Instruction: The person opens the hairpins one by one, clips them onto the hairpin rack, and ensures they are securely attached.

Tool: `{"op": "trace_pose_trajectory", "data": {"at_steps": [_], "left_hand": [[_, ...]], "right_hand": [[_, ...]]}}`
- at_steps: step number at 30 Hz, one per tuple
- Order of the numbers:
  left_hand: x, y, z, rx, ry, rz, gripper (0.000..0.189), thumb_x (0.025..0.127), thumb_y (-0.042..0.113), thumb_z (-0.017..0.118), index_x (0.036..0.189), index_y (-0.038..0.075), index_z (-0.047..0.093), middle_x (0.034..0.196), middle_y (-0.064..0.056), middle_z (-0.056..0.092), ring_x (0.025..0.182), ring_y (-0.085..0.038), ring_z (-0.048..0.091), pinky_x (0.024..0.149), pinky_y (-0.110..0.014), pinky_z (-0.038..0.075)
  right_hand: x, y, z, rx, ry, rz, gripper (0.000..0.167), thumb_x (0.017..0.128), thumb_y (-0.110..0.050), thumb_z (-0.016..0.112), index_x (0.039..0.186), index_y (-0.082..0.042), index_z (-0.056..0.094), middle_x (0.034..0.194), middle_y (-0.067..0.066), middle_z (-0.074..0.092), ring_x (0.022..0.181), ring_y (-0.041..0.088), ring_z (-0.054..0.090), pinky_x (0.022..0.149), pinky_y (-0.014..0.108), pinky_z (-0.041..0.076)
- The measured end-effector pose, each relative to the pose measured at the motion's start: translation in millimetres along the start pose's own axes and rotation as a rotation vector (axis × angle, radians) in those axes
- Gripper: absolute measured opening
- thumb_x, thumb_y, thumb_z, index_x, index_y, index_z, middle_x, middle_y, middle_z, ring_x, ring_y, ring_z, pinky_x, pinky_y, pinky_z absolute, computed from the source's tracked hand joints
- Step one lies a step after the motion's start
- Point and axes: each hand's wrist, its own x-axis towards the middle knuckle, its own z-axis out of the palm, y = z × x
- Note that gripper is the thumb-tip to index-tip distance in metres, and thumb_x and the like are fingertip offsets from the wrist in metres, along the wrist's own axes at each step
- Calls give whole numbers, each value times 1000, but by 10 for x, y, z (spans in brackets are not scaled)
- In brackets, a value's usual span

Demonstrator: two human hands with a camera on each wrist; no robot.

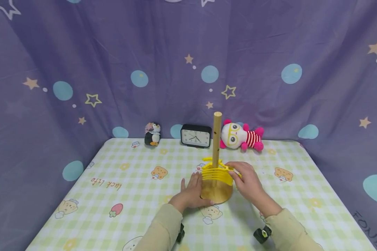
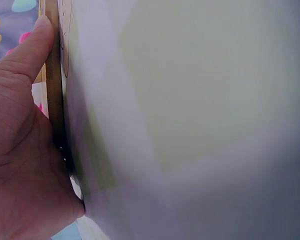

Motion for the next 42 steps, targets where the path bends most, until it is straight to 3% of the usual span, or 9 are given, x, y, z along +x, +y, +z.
{"op": "trace_pose_trajectory", "data": {"at_steps": [9,14,19,24,27,31,36,42], "left_hand": [[-48,51,-54,19,-1,11,112,82,67,62,155,0,10,163,-14,0,149,-28,-3,115,-58,-5],[-52,46,-43,41,10,8,113,81,68,62,156,2,9,163,-13,0,149,-28,-2,114,-59,-4],[-50,44,-46,30,10,9,114,81,67,63,156,3,7,163,-12,-1,149,-27,-3,115,-58,-5],[-53,42,-55,20,4,3,113,82,66,63,156,3,6,163,-12,-2,149,-26,-4,115,-58,-6],[-57,44,-57,19,-2,1,113,82,67,62,156,3,6,163,-12,-2,149,-26,-4,114,-58,-7],[-54,45,-61,24,-4,0,113,82,67,62,156,3,6,163,-12,-2,149,-26,-4,114,-59,-6],[-51,45,-58,20,-6,-5,114,82,67,63,156,3,6,163,-12,-2,149,-26,-4,114,-58,-7],[-51,52,-52,19,-4,-2,114,81,67,63,156,2,6,163,-13,-2,149,-26,-5,114,-58,-6]], "right_hand": [[-15,-16,0,57,-63,49,25,95,-9,63,119,-6,65,124,10,64,117,30,56,99,53,42],[-63,-10,-22,104,-81,100,42,97,-15,61,137,-8,52,136,10,57,124,30,52,101,53,41],[-126,51,-68,179,17,160,46,99,-15,57,143,-7,45,131,12,61,116,28,58,94,42,47],[-234,196,-136,137,54,251,37,101,-16,53,138,-6,50,122,11,65,105,25,63,86,27,50],[-312,275,-176,74,2,345,38,100,-18,56,135,-6,51,121,12,65,103,25,64,85,36,52],[-369,331,-224,-24,-125,496,40,95,-22,63,129,-3,54,122,16,63,101,30,63,84,48,52],[-438,382,-243,-157,-292,624,53,86,-37,73,121,0,56,114,18,63,96,30,61,80,49,50],[-490,451,-235,-285,-474,674,67,74,-56,78,110,-3,57,95,7,58,81,23,53,72,44,48]]}}
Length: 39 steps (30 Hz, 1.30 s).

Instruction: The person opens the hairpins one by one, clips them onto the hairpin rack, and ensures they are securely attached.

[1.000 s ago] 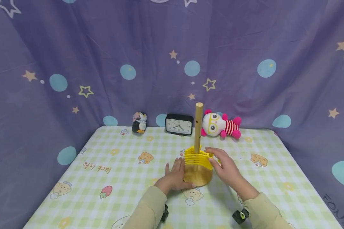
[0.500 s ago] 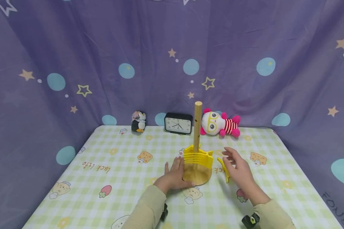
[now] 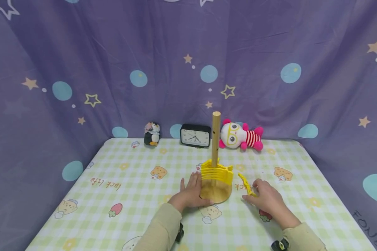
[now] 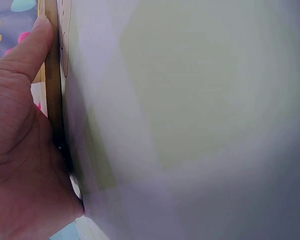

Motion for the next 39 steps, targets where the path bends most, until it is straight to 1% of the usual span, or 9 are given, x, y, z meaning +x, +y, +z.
{"op": "trace_pose_trajectory", "data": {"at_steps": [6,14,20,25,27,29,33,36,39], "left_hand": [[7,4,-13,-13,-5,7,114,82,66,64,156,1,6,163,-14,-2,149,-27,-5,114,-58,-7],[63,-51,69,-18,-4,2,116,81,66,63,156,3,1,163,-11,-8,149,-24,-11,113,-56,-13],[85,-62,71,-15,-6,-8,116,81,67,63,156,3,2,163,-11,-8,149,-24,-11,114,-56,-12],[41,-28,19,-33,-5,0,116,81,67,64,156,2,5,163,-13,-5,149,-26,-7,114,-57,-10],[43,-34,22,-30,-3,-2,116,80,68,63,156,3,4,163,-11,-6,149,-25,-8,113,-57,-11],[61,-53,41,-26,1,-3,117,80,70,61,156,3,2,163,-10,-8,149,-25,-10,113,-57,-12],[93,-84,76,-27,16,0,118,79,69,63,156,4,2,163,-11,-7,149,-25,-9,113,-57,-13],[117,-97,100,-24,6,-3,118,80,68,63,156,5,0,163,-10,-8,149,-23,-11,113,-56,-15],[137,-108,129,-29,3,-4,116,80,67,64,156,5,1,163,-9,-8,149,-23,-11,112,-56,-15]], "right_hand": [[9,0,13,-51,-39,-29,68,70,-59,80,104,-4,58,93,7,53,78,22,51,70,43,48],[36,-6,40,-78,-47,-15,54,73,-52,81,95,-7,59,86,6,48,73,22,47,62,35,41],[44,13,32,-53,-45,-16,52,74,-50,81,95,-7,60,86,6,48,74,21,47,64,35,41],[25,72,-32,29,-36,-28,49,77,-48,79,94,-8,57,83,4,50,73,20,47,65,34,39],[14,95,-64,77,-20,-30,45,80,-45,77,95,-9,56,82,3,51,74,20,48,64,35,39],[-2,117,-87,118,11,-41,41,84,-41,75,98,-9,55,84,3,55,76,20,53,65,36,43],[-60,156,-114,174,86,-80,34,91,-30,69,109,-5,55,103,13,65,87,26,64,70,44,52],[-108,174,-134,192,135,-105,32,95,-22,63,120,-4,55,116,21,64,91,30,66,73,46,52],[-150,164,-177,192,186,-133,36,98,-18,59,130,-4,53,117,20,64,91,28,64,73,46,51]]}}
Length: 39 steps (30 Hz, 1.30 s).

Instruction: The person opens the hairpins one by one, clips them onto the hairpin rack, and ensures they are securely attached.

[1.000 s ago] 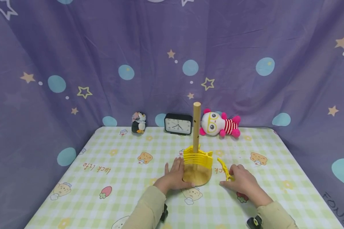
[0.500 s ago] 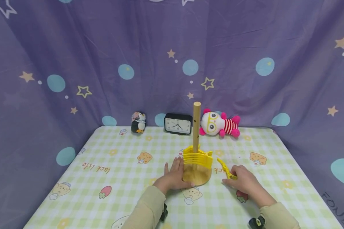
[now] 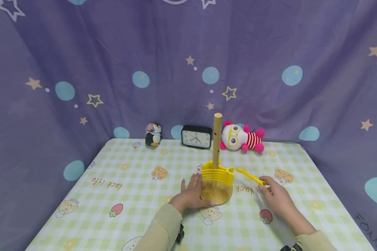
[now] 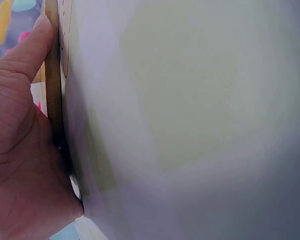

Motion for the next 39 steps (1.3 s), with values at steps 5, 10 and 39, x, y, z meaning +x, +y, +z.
{"op": "trace_pose_trajectory", "data": {"at_steps": [5,10,39], "left_hand": [[-18,13,5,14,9,-1,116,81,67,64,156,5,2,163,-10,-7,149,-24,-10,113,-57,-13],[-60,40,-28,19,9,-2,117,81,67,63,156,5,1,163,-10,-7,149,-23,-10,113,-56,-12],[-32,29,-14,12,7,-1,118,80,70,62,157,5,2,163,-9,-7,149,-23,-10,113,-56,-13]], "right_hand": [[-27,-89,-88,-7,107,-74,36,98,-14,58,133,-4,55,105,14,67,78,21,61,66,40,48],[-18,-156,-139,-27,232,-164,32,98,-10,57,129,-3,57,97,13,68,65,15,52,56,32,42],[154,-718,9,-95,458,-563,31,79,-3,77,110,-5,72,103,9,73,88,28,69,73,47,56]]}}
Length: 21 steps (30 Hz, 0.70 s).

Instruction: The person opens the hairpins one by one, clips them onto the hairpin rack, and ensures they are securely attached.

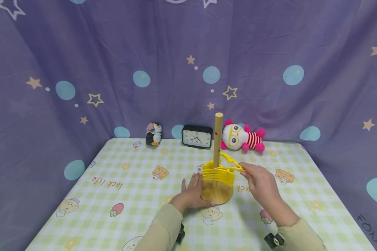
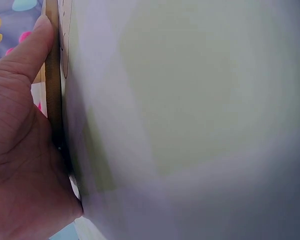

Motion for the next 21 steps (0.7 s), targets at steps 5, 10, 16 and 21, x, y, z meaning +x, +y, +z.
{"op": "trace_pose_trajectory", "data": {"at_steps": [5,10,16,21], "left_hand": [[8,-11,1,3,-2,0,118,79,70,62,157,6,1,163,-8,-8,149,-22,-12,113,-55,-14],[43,-42,43,-3,8,-2,118,79,69,64,157,6,1,163,-8,-8,149,-23,-12,113,-56,-14],[79,-64,75,-3,14,1,118,79,69,64,157,6,1,163,-9,-8,149,-24,-11,112,-58,-14],[87,-71,79,5,15,-3,118,78,69,64,157,7,1,163,-8,-7,149,-24,-10,112,-58,-14]], "right_hand": [[73,-55,47,-25,-33,-5,30,80,-3,77,110,-5,72,103,10,74,89,29,70,73,47,56],[120,-105,82,-33,-84,-3,31,82,-4,76,112,-6,72,102,9,74,88,28,70,72,45,56],[154,-105,120,-50,-77,-31,30,81,-6,77,110,-6,72,101,8,74,86,27,70,69,45,57],[171,-97,140,-50,-82,-50,28,81,-9,77,109,-8,73,102,7,74,86,26,71,68,44,57]]}}
